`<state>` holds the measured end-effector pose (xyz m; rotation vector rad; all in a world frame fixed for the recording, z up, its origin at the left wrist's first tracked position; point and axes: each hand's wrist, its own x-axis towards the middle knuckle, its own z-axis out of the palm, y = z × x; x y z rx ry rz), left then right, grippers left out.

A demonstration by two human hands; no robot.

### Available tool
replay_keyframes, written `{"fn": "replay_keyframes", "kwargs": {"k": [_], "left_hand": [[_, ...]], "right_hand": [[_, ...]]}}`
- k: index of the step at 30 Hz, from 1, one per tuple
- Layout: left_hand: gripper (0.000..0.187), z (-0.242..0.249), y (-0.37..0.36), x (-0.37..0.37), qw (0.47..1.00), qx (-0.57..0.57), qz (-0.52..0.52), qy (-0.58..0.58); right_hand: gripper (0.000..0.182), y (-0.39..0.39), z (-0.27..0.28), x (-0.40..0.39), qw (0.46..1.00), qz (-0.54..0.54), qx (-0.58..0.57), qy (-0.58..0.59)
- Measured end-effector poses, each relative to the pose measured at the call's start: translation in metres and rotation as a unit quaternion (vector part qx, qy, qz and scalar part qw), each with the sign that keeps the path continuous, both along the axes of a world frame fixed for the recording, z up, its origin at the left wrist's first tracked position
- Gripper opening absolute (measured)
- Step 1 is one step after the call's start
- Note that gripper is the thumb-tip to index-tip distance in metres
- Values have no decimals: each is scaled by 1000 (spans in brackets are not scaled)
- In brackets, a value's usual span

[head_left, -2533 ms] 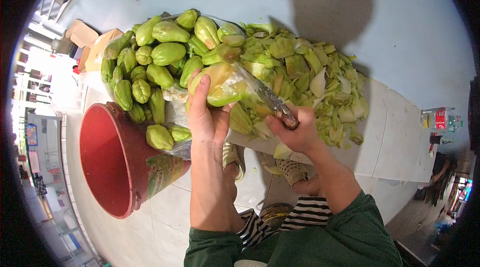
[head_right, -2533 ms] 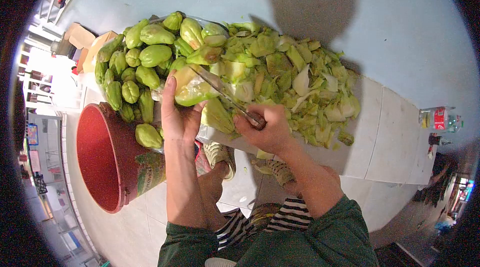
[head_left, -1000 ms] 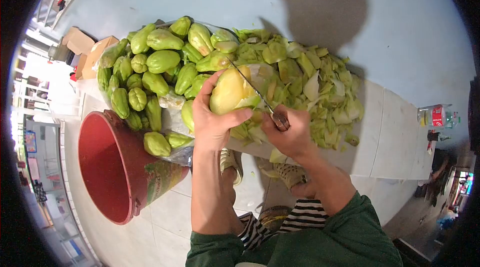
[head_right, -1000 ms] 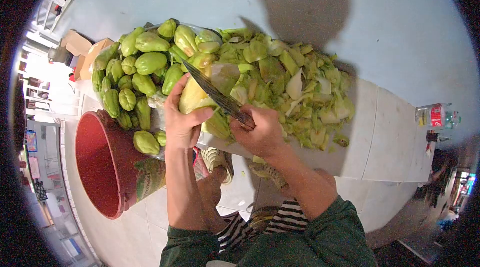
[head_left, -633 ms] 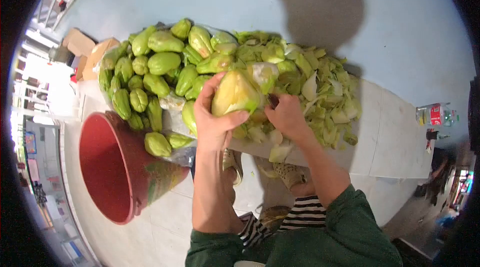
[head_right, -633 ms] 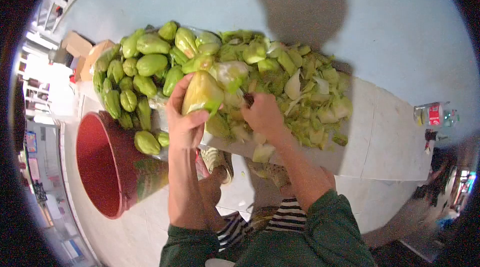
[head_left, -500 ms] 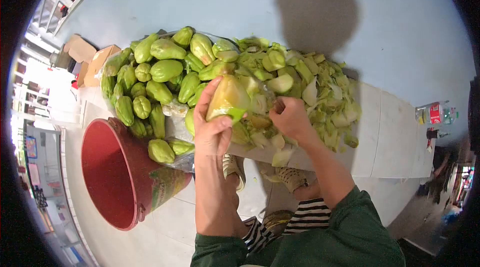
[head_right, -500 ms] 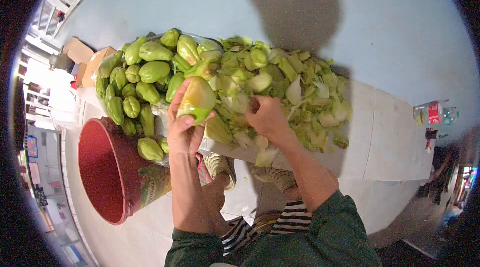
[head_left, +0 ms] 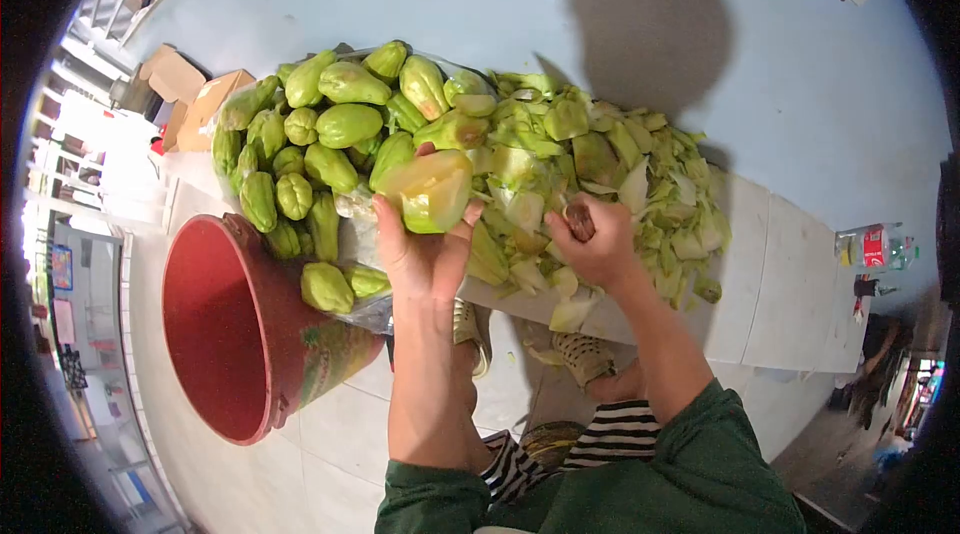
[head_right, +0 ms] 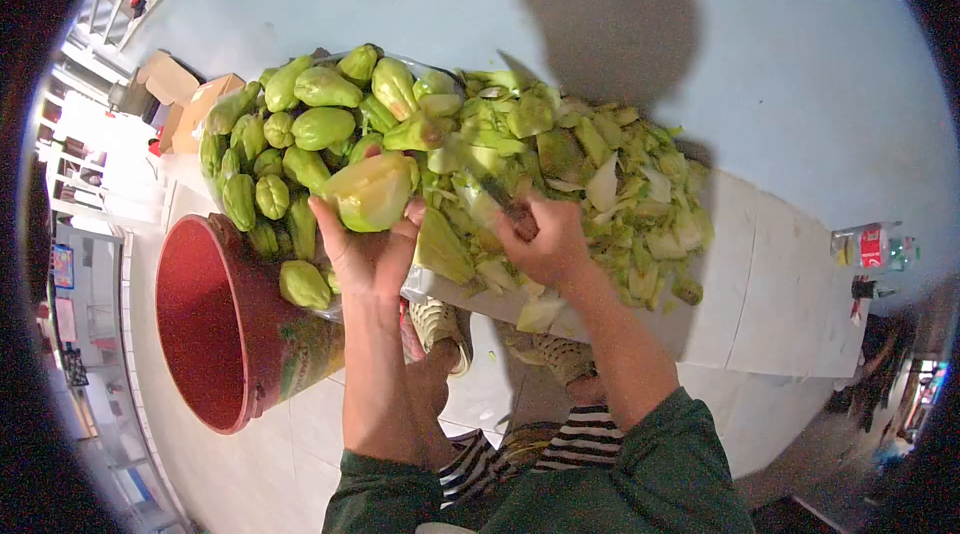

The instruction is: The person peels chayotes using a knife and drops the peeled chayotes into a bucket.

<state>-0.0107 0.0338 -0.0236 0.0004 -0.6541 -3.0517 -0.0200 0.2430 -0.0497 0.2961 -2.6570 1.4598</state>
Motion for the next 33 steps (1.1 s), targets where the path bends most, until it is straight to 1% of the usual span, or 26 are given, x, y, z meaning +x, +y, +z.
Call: {"fn": "replay_keyframes", "kwargs": {"k": [2, 3, 4, 5, 6, 7, 8, 9, 10, 11, 12, 14, 18, 20, 24, 26, 30, 32, 33], "left_hand": [[90, 8, 15, -1, 984, -74, 117, -108], [89, 7, 12, -1, 980, -110, 107, -127], [89, 8, 12, -1, 980, -110, 108, -129], [83, 10, 12, 0, 980, -90, 98, -146], [78, 12, 13, -1, 980, -70, 89, -164], [76, 11, 14, -5, 972, -80, 108, -191], [76, 4, 12, -7, 972, -80, 108, -192], [74, -1, 10, -9, 979, -67, 103, -162], [71, -4, 9, -10, 985, -55, 98, -131], [67, -7, 12, -8, 979, -80, 128, -140], [67, -8, 13, -9, 979, -79, 128, -140], [75, -13, 13, -11, 973, -52, 156, -161], [73, -23, 10, -11, 980, -39, 138, -135], [65, -17, 16, -14, 977, 21, 170, -126], [66, -17, 17, -17, 974, 29, 192, -115], [66, -18, 17, -18, 970, -9, 211, -121], [66, -17, 19, -17, 972, 8, 205, -119], [67, -23, 19, -16, 978, -2, 193, -72], [67, -24, 20, -16, 978, -3, 193, -73]], "right_hand": [[25, -5, -8, 5, 982, 61, -55, 173], [25, -6, -7, 8, 982, 61, -55, 172], [22, -5, -5, 12, 979, 114, -47, 165], [21, -5, -3, 14, 973, 166, -40, 157], [21, -7, -4, 16, 973, 166, -40, 156], [22, -10, -4, 18, 967, 186, -29, 172], [23, -12, -4, 20, 960, 207, -18, 187], [22, -14, 1, 21, 958, 214, -10, 191], [22, -15, 0, 22, 958, 214, -10, 190], [22, -16, 0, 24, 957, 214, 0, 196], [22, -17, 0, 25, 956, 214, 11, 202], [23, -20, -1, 27, 956, 209, 22, 207], [26, -22, -2, 30, 955, 205, 34, 209], [27, -21, -1, 31, 958, 208, 33, 196], [28, -23, -1, 33, 960, 202, 45, 191], [28, -24, 0, 34, 960, 201, 42, 192], [27, -26, 0, 35, 959, 186, 38, 212], [25, -28, 3, 37, 962, 179, 34, 202], [24, -29, 4, 38, 965, 173, 30, 193]]}}
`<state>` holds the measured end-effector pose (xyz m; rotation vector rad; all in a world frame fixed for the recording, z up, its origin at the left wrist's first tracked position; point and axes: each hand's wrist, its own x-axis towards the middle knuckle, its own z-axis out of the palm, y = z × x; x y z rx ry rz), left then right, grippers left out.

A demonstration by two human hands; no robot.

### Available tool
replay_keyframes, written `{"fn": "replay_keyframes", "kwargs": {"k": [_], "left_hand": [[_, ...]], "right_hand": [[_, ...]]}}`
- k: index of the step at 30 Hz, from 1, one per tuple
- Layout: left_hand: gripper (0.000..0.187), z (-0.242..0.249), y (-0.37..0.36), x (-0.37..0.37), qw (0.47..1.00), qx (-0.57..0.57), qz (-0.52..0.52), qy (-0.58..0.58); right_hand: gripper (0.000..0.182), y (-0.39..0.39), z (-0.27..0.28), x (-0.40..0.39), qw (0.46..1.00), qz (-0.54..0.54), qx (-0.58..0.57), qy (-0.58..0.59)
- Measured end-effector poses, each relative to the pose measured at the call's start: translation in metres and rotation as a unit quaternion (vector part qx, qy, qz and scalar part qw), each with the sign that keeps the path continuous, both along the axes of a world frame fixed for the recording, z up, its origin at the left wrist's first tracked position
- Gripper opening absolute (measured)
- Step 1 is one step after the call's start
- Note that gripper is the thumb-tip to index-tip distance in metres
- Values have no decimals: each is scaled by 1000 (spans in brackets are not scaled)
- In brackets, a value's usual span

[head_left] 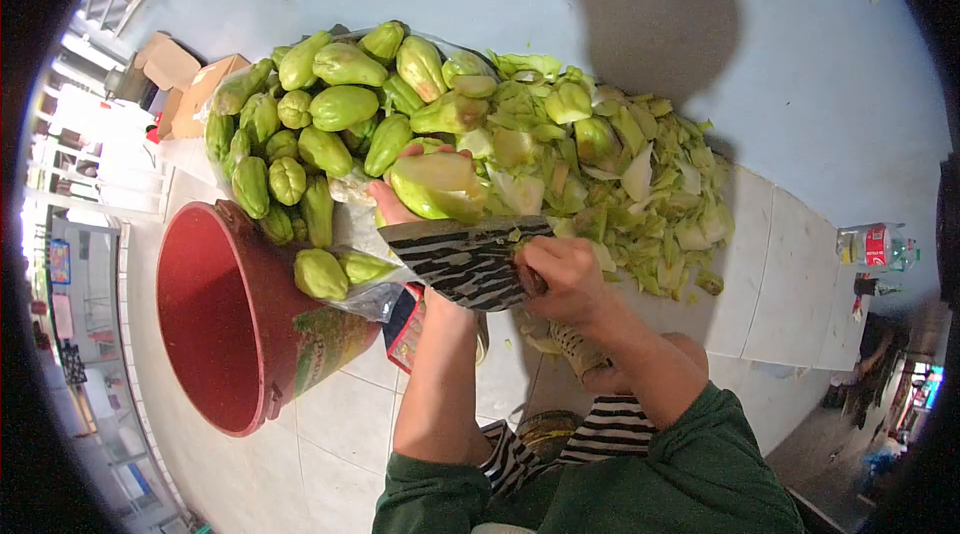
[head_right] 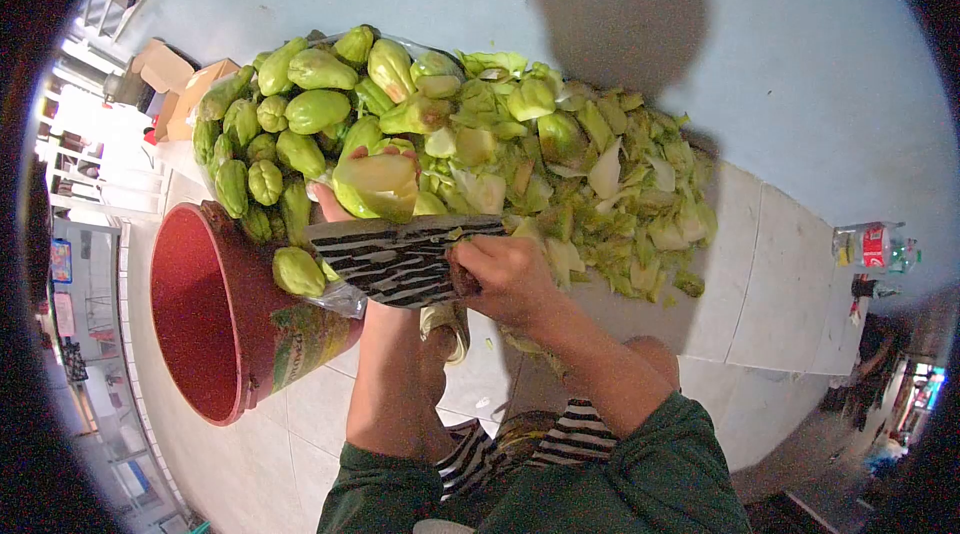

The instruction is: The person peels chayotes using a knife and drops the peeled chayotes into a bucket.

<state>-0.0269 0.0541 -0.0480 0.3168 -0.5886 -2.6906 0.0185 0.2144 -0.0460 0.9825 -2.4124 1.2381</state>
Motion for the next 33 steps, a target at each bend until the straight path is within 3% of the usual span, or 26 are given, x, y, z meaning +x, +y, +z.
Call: {"fn": "replay_keyframes", "kwargs": {"k": [3, 5, 9, 11, 13, 15, 16, 19, 22, 24, 25, 28, 30, 33], "left_hand": [[67, -1, 3, 0, 996, -63, 42, -37], [68, 3, -1, 4, 997, -36, -53, -37], [66, 1, 3, 5, 997, -33, -54, -42], [66, 10, 9, 5, 995, -92, 33, -33], [66, 13, 6, 9, 992, -121, 22, -32], [66, 11, 2, 12, 995, -38, -94, 3], [66, 10, 3, 13, 995, -38, -94, 3], [64, 7, 9, 14, 997, -75, -27, -10], [61, 8, 10, 13, 994, -105, 16, 14], [59, 5, 7, 15, 989, 20, -118, 86], [59, 4, 8, 17, 989, 20, -118, 86], [56, 12, 21, 18, 980, -188, 66, -8], [56, 16, 28, 22, 980, -191, 40, -23], [55, 18, 30, 18, 989, -140, -2, -54]], "right_hand": [[22, -2, -1, 1, 1000, -18, -5, -4], [22, -3, 2, 2, 1000, -16, 0, -4], [22, -4, 1, 3, 999, -2, -5, -38], [22, -4, 4, 3, 999, 3, -11, -48], [22, -4, 5, 3, 998, 9, -17, -57], [22, -5, 5, 3, 999, -1, 21, -32], [22, -6, 5, 2, 999, -1, 21, -33], [26, -6, 4, 2, 999, 6, -30, -34], [18, -7, 3, 3, 996, 5, -9, -84], [17, -8, 3, 3, 997, -15, 28, -69], [17, -9, 3, 3, 997, -15, 27, -70], [17, -13, -2, 1, 995, -33, 4, -97], [20, -18, -18, -9, 986, -67, -97, -119], [19, -15, -23, -17, 993, -89, -47, -65]]}}
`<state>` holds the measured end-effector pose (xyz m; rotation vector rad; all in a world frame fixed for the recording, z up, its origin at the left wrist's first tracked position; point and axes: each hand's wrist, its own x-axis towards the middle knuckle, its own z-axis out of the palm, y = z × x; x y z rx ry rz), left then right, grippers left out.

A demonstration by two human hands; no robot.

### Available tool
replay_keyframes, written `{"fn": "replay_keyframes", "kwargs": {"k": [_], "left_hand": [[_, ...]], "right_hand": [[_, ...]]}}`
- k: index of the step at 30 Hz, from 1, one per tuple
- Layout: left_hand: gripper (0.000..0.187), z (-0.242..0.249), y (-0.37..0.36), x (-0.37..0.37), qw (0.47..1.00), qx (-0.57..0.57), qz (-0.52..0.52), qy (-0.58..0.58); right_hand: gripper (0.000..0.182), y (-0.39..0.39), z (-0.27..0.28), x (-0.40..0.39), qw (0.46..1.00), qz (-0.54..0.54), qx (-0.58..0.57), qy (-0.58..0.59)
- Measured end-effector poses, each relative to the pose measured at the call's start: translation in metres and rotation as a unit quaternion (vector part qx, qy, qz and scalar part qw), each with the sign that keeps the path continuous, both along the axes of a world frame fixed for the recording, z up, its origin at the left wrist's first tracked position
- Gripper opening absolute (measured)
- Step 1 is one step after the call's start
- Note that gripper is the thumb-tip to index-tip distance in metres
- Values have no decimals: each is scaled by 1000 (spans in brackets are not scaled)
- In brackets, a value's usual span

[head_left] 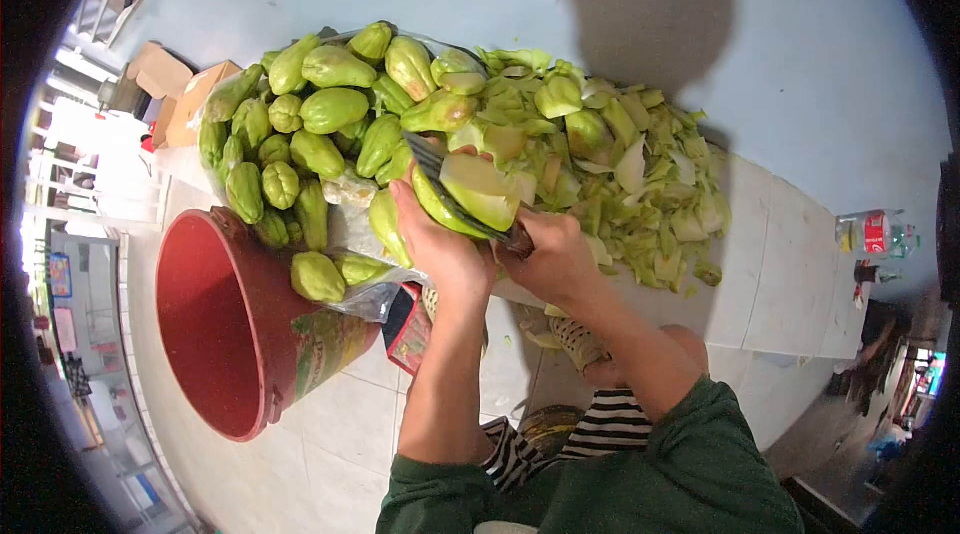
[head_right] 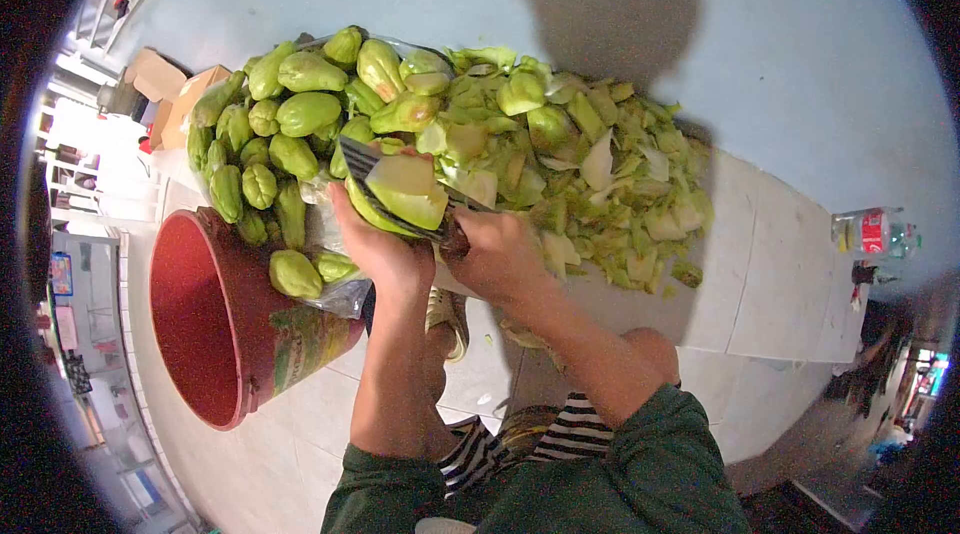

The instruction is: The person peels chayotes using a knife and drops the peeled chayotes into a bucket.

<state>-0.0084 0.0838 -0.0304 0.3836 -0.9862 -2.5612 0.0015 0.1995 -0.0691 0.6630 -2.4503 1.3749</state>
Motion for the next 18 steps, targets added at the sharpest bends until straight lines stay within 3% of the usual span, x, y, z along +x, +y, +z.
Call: {"fn": "replay_keyframes", "kwargs": {"k": [7, 9, 10, 13, 15, 18], "left_hand": [[53, -1, -17, -4, 999, -32, -29, 12], [53, -2, -22, -5, 998, -25, -31, -40], [53, -2, -24, -5, 998, -25, -33, -41], [59, 7, -24, -4, 986, 138, -75, -52], [58, 3, -25, -6, 981, 163, -104, -23], [57, 5, -22, -10, 972, 198, -130, 9]], "right_hand": [[26, 10, 30, -3, 977, 19, -59, -205], [32, 11, 33, -4, 940, 16, -87, -329], [32, 14, 29, -5, 940, 14, -89, -330], [33, 18, 20, -8, 930, 39, -93, -355], [35, 16, 21, -9, 924, 41, -196, -325], [35, 29, 19, -30, 940, 21, -173, -293]]}}
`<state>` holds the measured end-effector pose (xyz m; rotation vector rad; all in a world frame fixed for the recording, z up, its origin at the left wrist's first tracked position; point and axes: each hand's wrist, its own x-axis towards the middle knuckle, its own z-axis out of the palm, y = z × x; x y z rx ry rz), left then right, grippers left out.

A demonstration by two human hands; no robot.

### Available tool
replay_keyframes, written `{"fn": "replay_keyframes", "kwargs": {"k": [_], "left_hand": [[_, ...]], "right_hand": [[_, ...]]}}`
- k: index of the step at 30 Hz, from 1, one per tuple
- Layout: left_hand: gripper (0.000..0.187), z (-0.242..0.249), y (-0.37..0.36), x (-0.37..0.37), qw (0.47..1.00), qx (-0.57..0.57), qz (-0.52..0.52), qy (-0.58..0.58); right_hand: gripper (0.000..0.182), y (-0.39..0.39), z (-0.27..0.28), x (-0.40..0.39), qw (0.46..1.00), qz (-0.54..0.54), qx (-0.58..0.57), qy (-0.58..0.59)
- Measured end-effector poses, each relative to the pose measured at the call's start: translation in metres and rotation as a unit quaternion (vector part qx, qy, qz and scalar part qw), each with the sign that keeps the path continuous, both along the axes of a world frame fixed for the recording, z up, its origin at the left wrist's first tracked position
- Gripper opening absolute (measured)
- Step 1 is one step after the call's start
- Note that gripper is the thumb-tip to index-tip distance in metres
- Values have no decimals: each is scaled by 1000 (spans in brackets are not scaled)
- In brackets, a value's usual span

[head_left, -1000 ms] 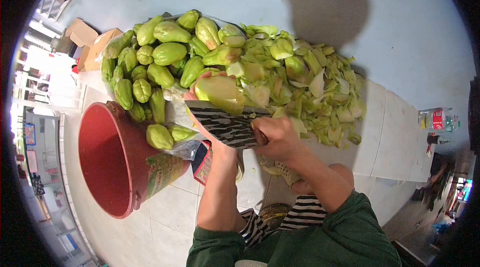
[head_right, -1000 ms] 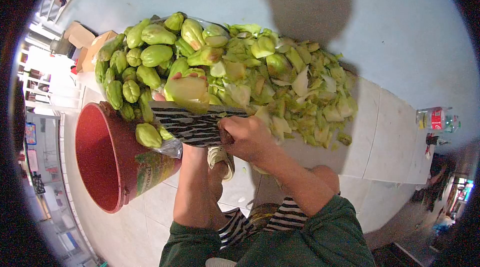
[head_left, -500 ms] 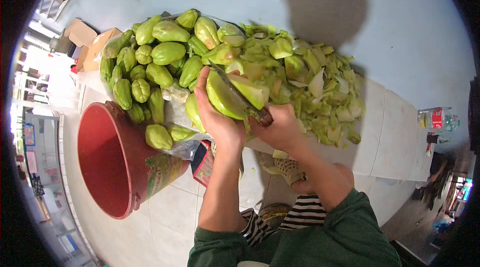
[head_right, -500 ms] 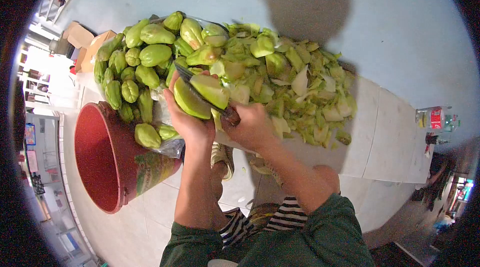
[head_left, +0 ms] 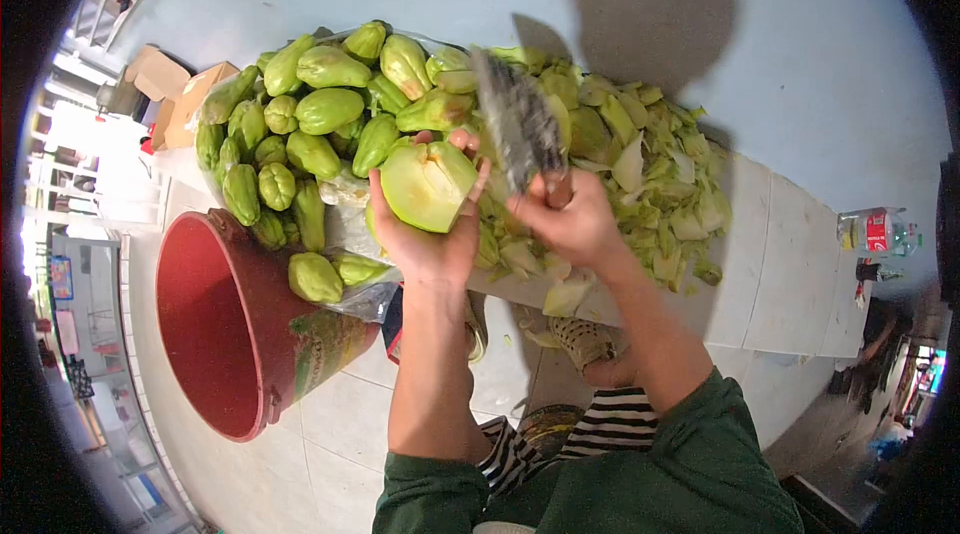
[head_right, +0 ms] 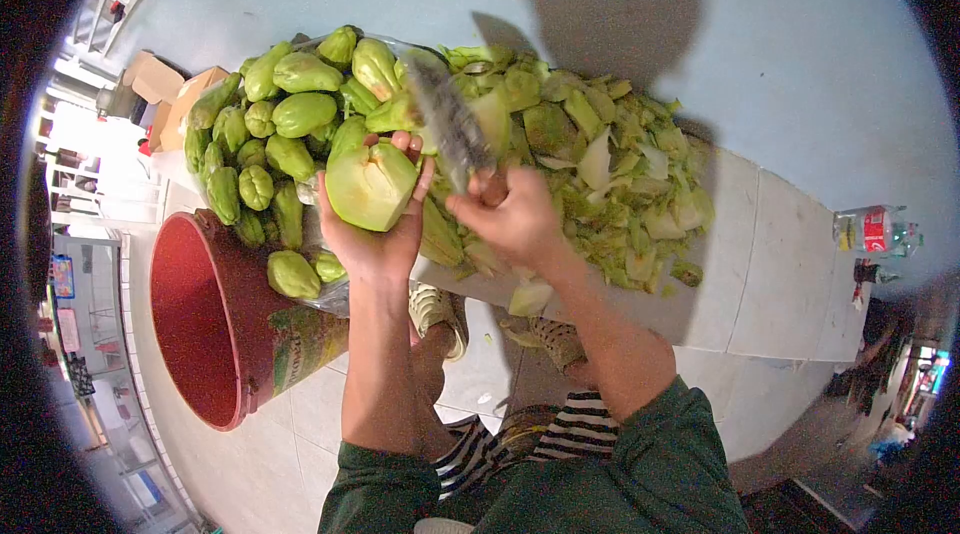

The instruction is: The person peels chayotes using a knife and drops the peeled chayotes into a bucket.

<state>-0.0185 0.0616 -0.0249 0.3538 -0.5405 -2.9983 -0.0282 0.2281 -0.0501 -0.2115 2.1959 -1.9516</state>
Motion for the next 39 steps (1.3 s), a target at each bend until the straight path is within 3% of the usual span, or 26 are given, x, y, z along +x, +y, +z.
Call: {"fn": "replay_keyframes", "kwargs": {"k": [1, 2, 4, 5, 6, 8, 10, 13, 14, 15, 16, 18, 20, 21, 28, 31, 34, 39], "left_hand": [[56, 2, 2, -1, 1000, 11, 4, 4], [56, 1, 0, 0, 1000, 11, 4, 4], [58, 0, -4, 0, 996, 61, -38, 55], [58, 1, -3, -1, 996, 61, -39, 56], [57, 3, -2, -1, 999, 33, -25, 33], [56, 0, -1, -3, 1000, 6, -12, 9], [57, -7, -3, -5, 993, -105, -8, 54], [56, -2, 8, -5, 994, -82, 56, -46], [56, -4, 6, -5, 994, -82, 57, -46], [56, -6, 3, -6, 1000, -10, 6, 28], [56, -6, -1, -6, 992, 62, -44, 102], [53, -2, -3, -3, 997, 12, -29, 70], [51, 3, -1, -2, 967, -222, 87, -92], [51, 4, -5, 0, 961, -252, 97, -66], [35, 14, -10, 2, 977, -176, 118, -29], [32, 25, -15, 5, 954, -266, 135, -30], [32, 22, -13, 0, 945, -254, 198, -61], [33, -5, -23, -4, 958, -218, 127, -134]], "right_hand": [[30, 5, 1, -8, 996, -44, 72, -25], [30, 11, -5, -16, 996, -44, 72, -24], [31, 21, -11, -28, 985, -160, 60, 36], [28, 30, -11, -28, 971, -168, 154, 70], [28, 31, -10, -26, 971, -169, 154, 72], [21, 32, -10, -17, 956, -140, 195, 166], [17, 27, -5, -6, 954, -89, 200, 207], [17, 17, -6, 5, 934, 6, 186, 305], [20, 14, -6, 7, 915, 49, 166, 365], [21, 12, -3, 9, 900, 82, 162, 396], [21, 11, -1, 11, 900, 83, 161, 397], [20, 7, 1, 15, 883, 84, 174, 427], [24, 6, -2, 15, 891, 67, 112, 435], [22, 11, -4, 15, 903, 68, 120, 406], [21, 8, -10, 17, 904, 9, 132, 407], [22, 6, -5, 17, 880, 53, 122, 455], [20, 3, -6, 19, 861, 68, 133, 486], [20, -5, -1, 22, 841, 65, 182, 506]]}}
